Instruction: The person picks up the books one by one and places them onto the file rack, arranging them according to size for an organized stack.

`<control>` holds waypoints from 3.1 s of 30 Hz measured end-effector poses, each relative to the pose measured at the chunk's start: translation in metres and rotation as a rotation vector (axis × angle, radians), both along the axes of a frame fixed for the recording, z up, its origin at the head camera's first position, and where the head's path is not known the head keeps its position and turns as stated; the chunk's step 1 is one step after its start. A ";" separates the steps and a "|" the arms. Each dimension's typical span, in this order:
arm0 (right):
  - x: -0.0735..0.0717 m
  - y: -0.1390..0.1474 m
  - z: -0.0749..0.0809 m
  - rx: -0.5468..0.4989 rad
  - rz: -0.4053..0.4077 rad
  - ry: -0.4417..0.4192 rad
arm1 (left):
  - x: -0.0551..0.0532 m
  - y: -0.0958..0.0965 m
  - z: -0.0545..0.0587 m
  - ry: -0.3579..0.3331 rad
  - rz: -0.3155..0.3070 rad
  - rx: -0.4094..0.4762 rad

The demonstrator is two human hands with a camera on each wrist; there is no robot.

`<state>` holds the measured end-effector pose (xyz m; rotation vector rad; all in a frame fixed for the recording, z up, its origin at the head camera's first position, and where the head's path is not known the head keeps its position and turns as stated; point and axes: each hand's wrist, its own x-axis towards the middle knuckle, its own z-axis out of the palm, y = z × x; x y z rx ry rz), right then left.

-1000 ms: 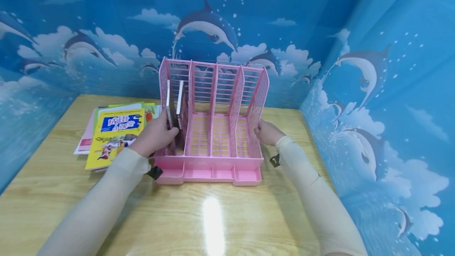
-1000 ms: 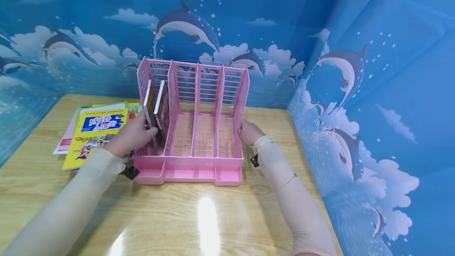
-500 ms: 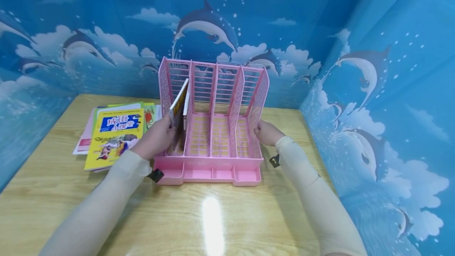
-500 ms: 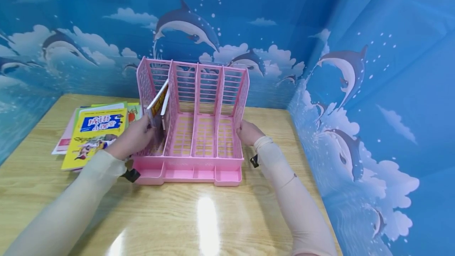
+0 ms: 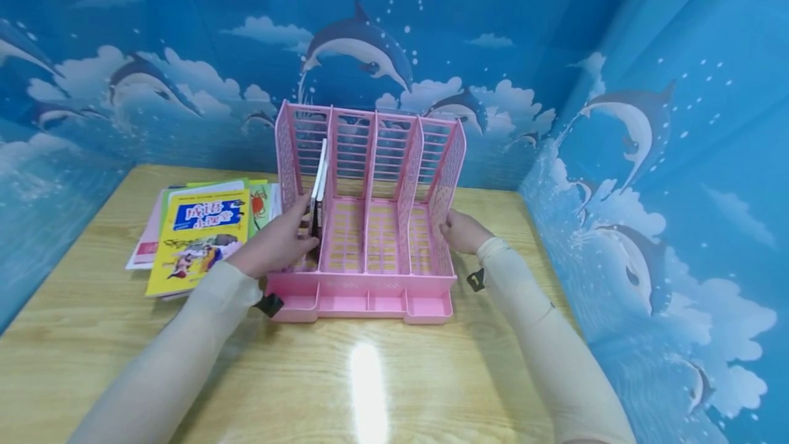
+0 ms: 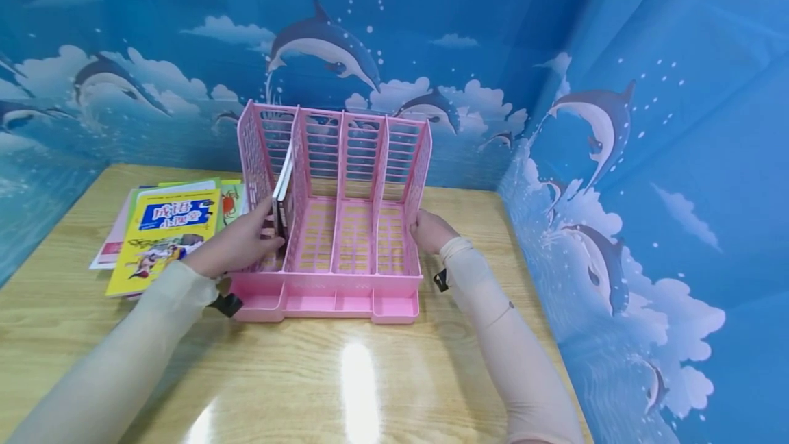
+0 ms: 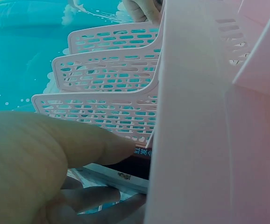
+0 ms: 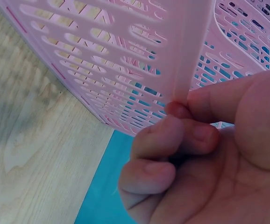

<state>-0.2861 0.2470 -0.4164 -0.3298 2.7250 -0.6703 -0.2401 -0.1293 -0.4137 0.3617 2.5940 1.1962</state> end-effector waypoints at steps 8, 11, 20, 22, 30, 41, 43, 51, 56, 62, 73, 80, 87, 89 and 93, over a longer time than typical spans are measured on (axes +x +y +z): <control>0.000 0.000 0.001 0.003 0.001 0.002 | -0.003 -0.001 0.000 0.045 0.026 -0.007; 0.000 0.000 0.002 0.004 0.006 0.005 | -0.003 -0.003 0.003 0.033 0.042 0.004; 0.000 0.000 0.001 0.001 0.011 -0.001 | 0.007 -0.025 0.029 0.127 0.058 -0.100; 0.000 0.000 0.001 -0.003 0.009 -0.002 | 0.010 -0.033 0.037 0.140 0.083 -0.140; -0.001 0.000 0.000 -0.001 0.009 -0.002 | 0.015 -0.069 0.052 0.148 0.241 -0.194; 0.003 -0.002 0.002 -0.005 -0.014 -0.025 | 0.015 -0.112 0.036 0.138 0.435 -0.296; 0.003 -0.002 0.001 -0.006 -0.016 -0.023 | 0.014 -0.122 0.033 0.114 0.458 -0.341; 0.002 -0.003 0.001 -0.004 -0.004 -0.012 | 0.014 -0.168 0.024 -0.029 0.495 -0.496; 0.003 -0.004 0.002 -0.015 -0.015 -0.025 | 0.013 -0.187 0.020 -0.104 0.506 -0.533; 0.003 -0.005 0.003 -0.014 -0.010 -0.018 | 0.013 -0.190 0.008 -0.250 0.521 -0.495; 0.002 -0.007 0.003 -0.003 -0.012 -0.009 | 0.009 -0.185 -0.001 -0.279 0.491 -0.510; 0.002 -0.007 0.002 0.026 0.008 0.011 | 0.007 -0.183 -0.006 -0.271 0.485 -0.525; 0.003 -0.007 0.001 0.032 0.003 0.019 | 0.008 -0.190 -0.004 -0.290 0.493 -0.485; 0.002 -0.007 0.001 0.029 -0.002 0.012 | 0.008 -0.191 -0.003 -0.317 0.506 -0.463; 0.002 -0.006 0.001 0.033 -0.002 0.015 | 0.010 -0.192 -0.002 -0.349 0.519 -0.441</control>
